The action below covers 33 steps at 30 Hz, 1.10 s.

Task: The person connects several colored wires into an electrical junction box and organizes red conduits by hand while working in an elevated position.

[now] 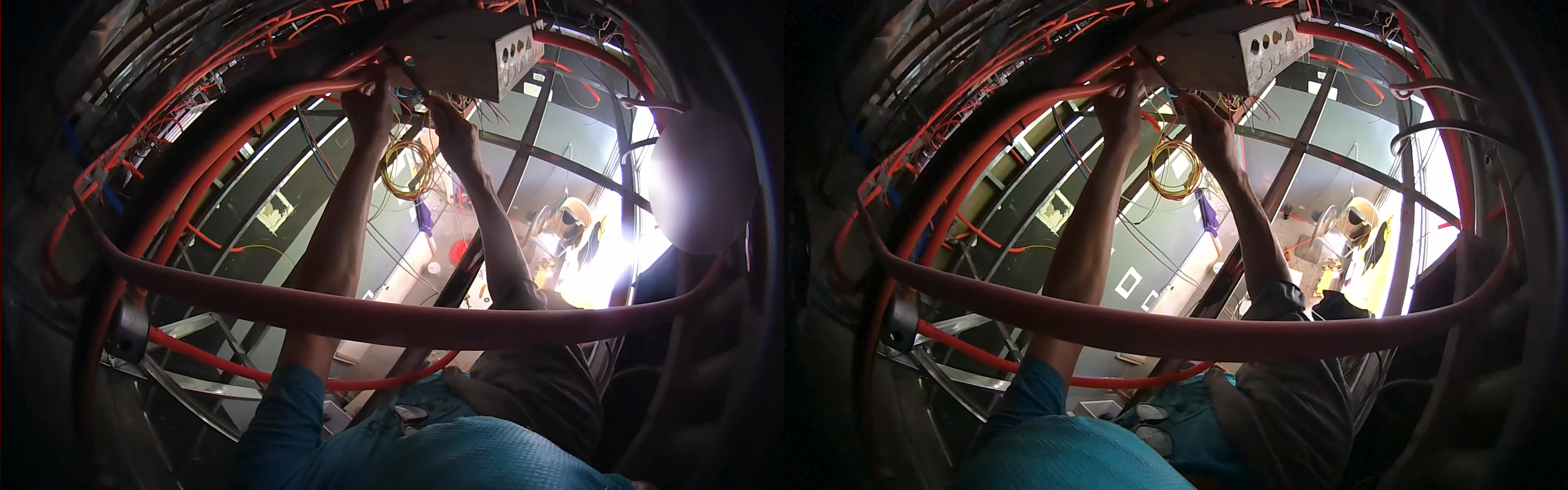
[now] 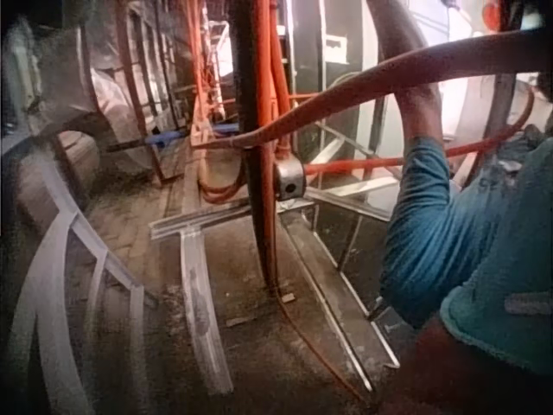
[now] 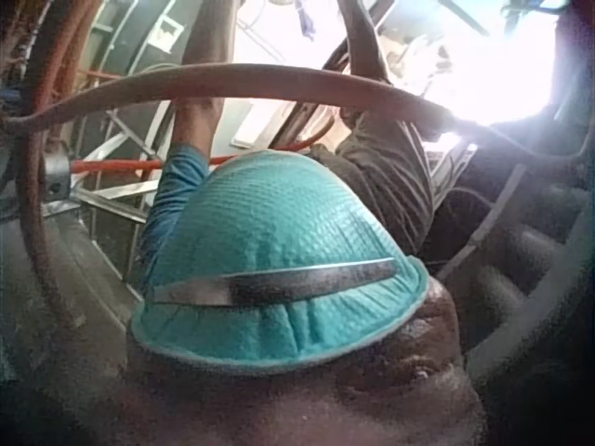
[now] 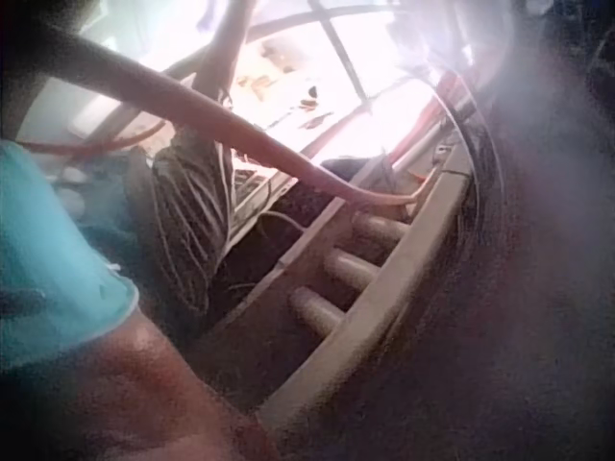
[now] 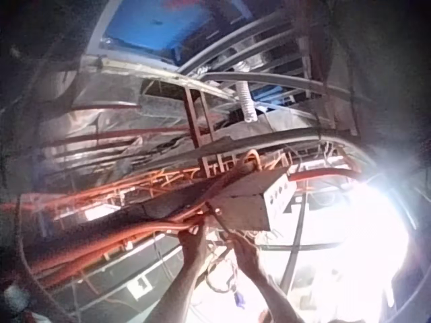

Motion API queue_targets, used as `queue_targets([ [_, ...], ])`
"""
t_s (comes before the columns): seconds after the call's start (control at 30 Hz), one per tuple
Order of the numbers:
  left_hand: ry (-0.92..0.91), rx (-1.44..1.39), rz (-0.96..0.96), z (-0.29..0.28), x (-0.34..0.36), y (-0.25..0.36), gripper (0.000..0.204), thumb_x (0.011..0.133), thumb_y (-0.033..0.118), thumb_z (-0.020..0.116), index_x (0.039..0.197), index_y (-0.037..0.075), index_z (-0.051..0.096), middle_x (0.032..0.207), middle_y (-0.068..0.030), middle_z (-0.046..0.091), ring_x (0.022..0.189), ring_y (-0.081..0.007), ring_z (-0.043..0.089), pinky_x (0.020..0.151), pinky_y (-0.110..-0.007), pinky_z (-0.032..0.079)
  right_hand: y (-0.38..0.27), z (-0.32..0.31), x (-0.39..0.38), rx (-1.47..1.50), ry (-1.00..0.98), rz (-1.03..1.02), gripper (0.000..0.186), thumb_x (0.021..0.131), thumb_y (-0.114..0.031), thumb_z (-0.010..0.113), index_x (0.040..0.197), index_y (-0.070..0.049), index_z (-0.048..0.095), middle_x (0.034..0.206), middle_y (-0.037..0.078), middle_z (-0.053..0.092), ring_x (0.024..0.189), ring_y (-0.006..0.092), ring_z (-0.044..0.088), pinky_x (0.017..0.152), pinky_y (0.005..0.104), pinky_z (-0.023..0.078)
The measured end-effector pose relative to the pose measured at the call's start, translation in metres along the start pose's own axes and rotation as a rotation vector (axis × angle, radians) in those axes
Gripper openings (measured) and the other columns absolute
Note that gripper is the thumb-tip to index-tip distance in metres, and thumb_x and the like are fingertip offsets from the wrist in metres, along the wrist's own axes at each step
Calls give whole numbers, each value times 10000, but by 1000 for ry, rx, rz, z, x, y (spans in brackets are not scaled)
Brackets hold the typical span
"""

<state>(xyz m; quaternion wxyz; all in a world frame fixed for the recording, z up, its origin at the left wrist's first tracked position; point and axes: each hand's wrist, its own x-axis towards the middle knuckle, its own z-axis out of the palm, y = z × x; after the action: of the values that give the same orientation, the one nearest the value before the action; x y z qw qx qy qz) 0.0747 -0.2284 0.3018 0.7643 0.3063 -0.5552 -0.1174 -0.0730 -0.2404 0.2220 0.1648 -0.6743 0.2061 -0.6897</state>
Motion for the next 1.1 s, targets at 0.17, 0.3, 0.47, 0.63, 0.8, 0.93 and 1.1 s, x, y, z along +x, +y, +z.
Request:
queue_targets([
  [0.17, -9, -108, 88, 12, -3, -3, 251, 893, 131, 734, 1033, -32, 603, 1028, -96, 669, 994, -160, 652, 930, -311, 501, 11, -1, -4, 8, 40, 133, 279, 1019, -252, 561, 1244, -121, 664, 737, 12, 627, 618, 54, 530, 568, 259, 454],
  [0.3, -5, -87, 17, 4, -2, 0, 240, 876, 121, 746, 999, -26, 601, 1018, -90, 664, 982, -156, 654, 923, -311, 505, 10, -6, -22, 0, -14, 271, 263, 1008, -218, 566, 1214, -82, 658, 934, 89, 734, 761, 142, 691, 667, 293, 528],
  [0.47, -35, -111, 41, 1, 4, -6, 303, 886, 125, 734, 1119, 7, 581, 1049, -74, 658, 1022, -171, 638, 907, -350, 539, 0, 4, -2, -1, 6, 252, 246, 1005, -203, 569, 1205, -95, 662, 928, 90, 731, 750, 122, 676, 659, 291, 520],
  [0.63, 16, -101, 27, 8, -1, 4, 209, 866, 107, 745, 971, -19, 616, 987, -80, 672, 958, -145, 659, 881, -310, 514, 4, -3, -20, 8, 0, 268, 251, 1008, -220, 564, 1198, -86, 658, 906, 81, 729, 758, 106, 671, 666, 282, 519],
  [0.8, 20, -85, 53, 3, 6, -6, 210, 878, 127, 745, 969, -17, 624, 977, -75, 678, 947, -143, 659, 877, -310, 511, 6, 1, -18, 95, 31, 222, 286, 1014, -247, 572, 1253, -118, 661, 705, 17, 592, 618, 41, 500, 536, 252, 426],
  [0.93, -68, -70, 36, -2, 7, -13, 394, 887, 142, 734, 1200, 32, 521, 1185, -85, 596, 1089, -199, 616, 954, -421, 539, 15, 9, -8, 90, 8, 284, 276, 1013, -229, 571, 1243, -109, 662, 774, 28, 640, 629, 55, 520, 576, 241, 448],
  [1.1, -68, -1, 32, -2, 9, -10, 361, 884, 144, 739, 1159, 38, 531, 1169, -79, 601, 1093, -191, 613, 955, -432, 535, 24, 4, -17, 59, 8, 138, 277, 1010, -220, 570, 1237, -91, 660, 842, 24, 691, 649, 52, 537, 606, 235, 464],
])
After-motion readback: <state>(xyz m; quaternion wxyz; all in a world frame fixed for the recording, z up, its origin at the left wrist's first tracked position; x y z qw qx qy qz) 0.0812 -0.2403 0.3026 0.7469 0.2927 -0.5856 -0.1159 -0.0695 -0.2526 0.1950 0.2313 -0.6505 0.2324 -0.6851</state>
